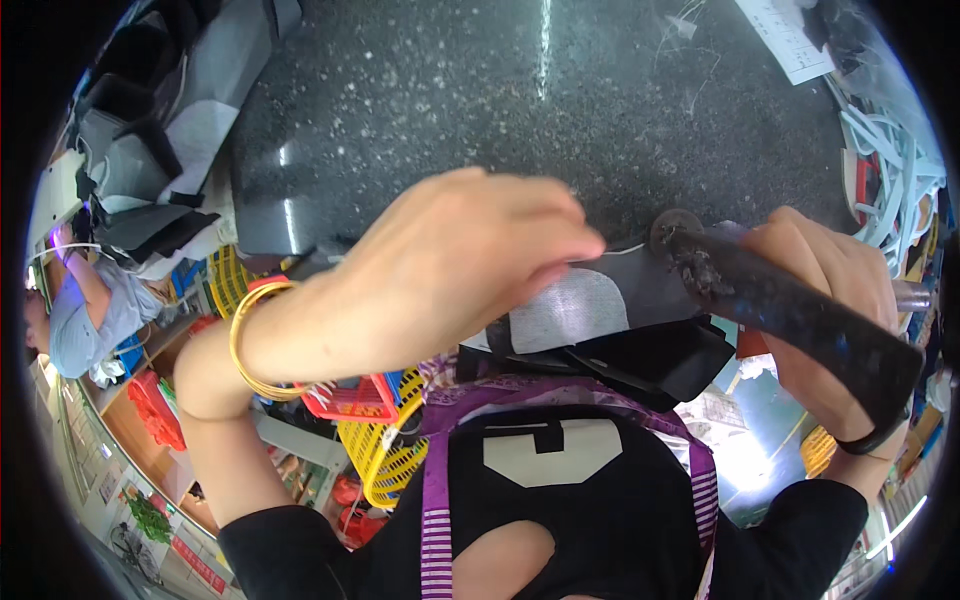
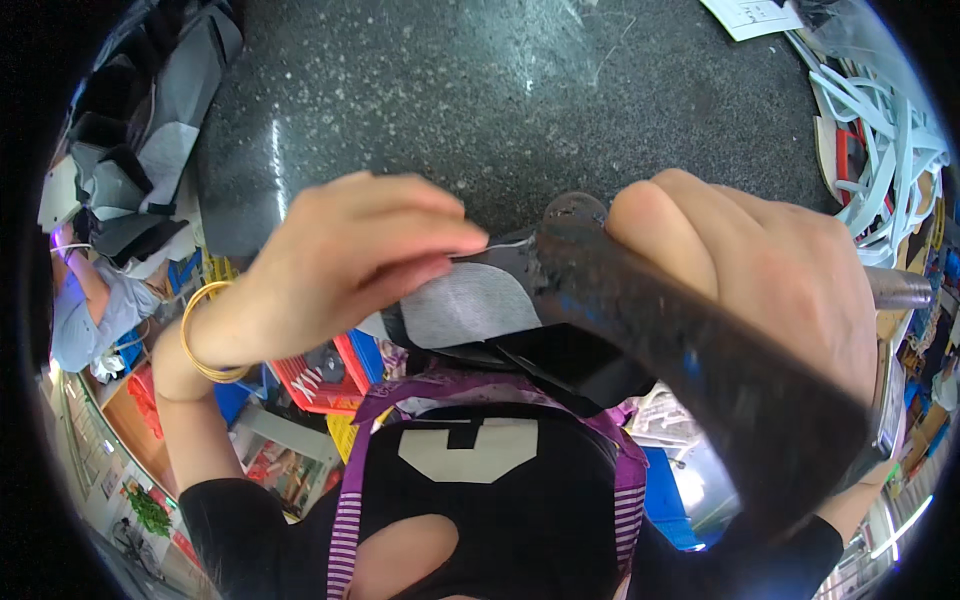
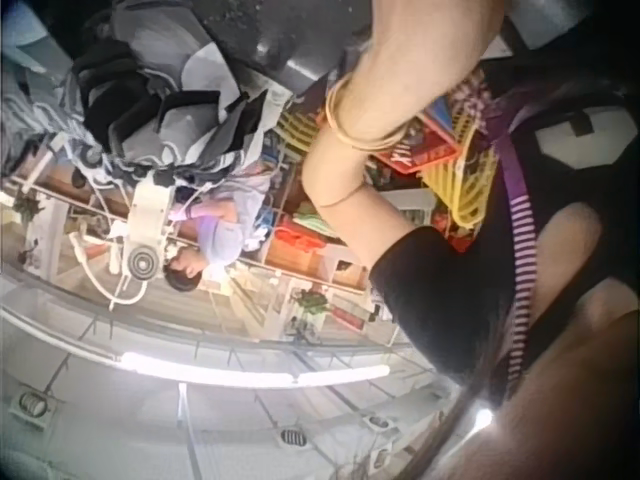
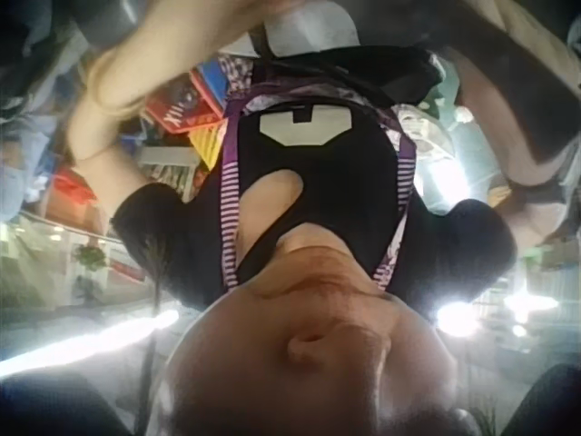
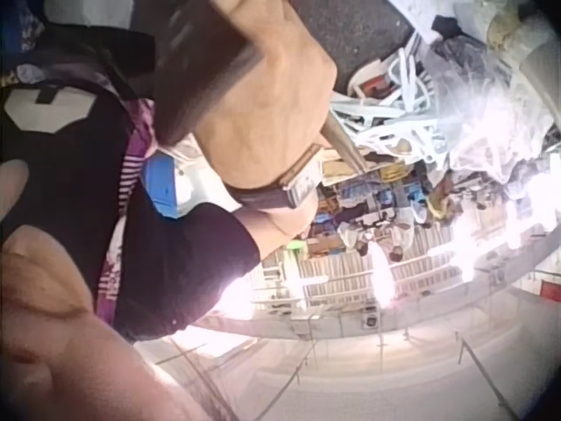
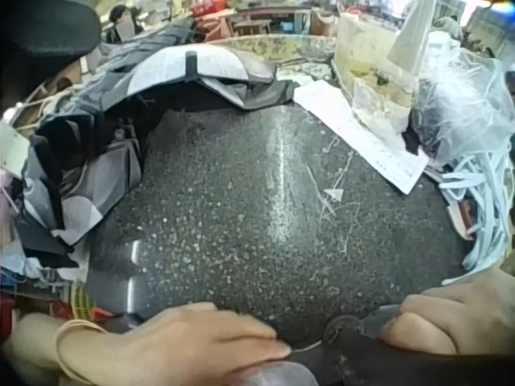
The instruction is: The person attaches strips to shoe upper components, folds the edges over by hand, and hammers the seams using a hammer.
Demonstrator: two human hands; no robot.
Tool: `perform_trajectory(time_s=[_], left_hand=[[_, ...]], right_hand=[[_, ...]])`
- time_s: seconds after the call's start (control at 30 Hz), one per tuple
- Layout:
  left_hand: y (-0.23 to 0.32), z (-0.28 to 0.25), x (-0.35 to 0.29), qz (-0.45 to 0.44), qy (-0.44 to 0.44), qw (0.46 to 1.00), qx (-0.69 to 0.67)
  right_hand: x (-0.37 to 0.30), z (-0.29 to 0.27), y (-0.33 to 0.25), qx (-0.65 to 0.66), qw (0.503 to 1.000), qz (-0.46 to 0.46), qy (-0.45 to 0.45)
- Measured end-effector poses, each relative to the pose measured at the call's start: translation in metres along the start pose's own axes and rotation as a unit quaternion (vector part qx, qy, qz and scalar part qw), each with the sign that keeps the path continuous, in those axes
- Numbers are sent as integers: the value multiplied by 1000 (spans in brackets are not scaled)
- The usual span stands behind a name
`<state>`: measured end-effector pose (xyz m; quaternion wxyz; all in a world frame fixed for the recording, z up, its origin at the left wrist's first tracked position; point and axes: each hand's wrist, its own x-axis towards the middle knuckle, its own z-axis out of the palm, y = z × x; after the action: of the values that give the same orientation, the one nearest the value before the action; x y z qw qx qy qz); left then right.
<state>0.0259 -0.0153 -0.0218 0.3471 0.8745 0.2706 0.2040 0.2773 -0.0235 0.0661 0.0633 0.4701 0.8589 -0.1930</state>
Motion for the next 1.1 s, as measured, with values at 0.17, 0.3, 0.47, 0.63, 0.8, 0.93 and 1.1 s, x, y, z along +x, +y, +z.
perform_trajectory(time_s=[0.17,0.3,0.47,0.63,0.8,0.93,1.1], left_hand=[[26,-3,-12,22,-96,965,241],[14,-2,1,43,-71,981,176],[-14,5,38,-4,21,997,70],[-8,3,27,3,61,994,91],[17,-7,36,72,-101,960,252],[-11,-19,22,2,-37,995,93],[0,-7,11,54,-10,989,134]], right_hand=[[12,8,-20,66,993,-57,80],[-2,-7,5,95,992,-86,14],[2,-2,17,163,973,157,36],[3,-4,25,63,993,71,68],[8,-20,6,12,997,68,29],[23,-3,14,39,998,27,-31],[22,-18,13,129,985,102,-52]])
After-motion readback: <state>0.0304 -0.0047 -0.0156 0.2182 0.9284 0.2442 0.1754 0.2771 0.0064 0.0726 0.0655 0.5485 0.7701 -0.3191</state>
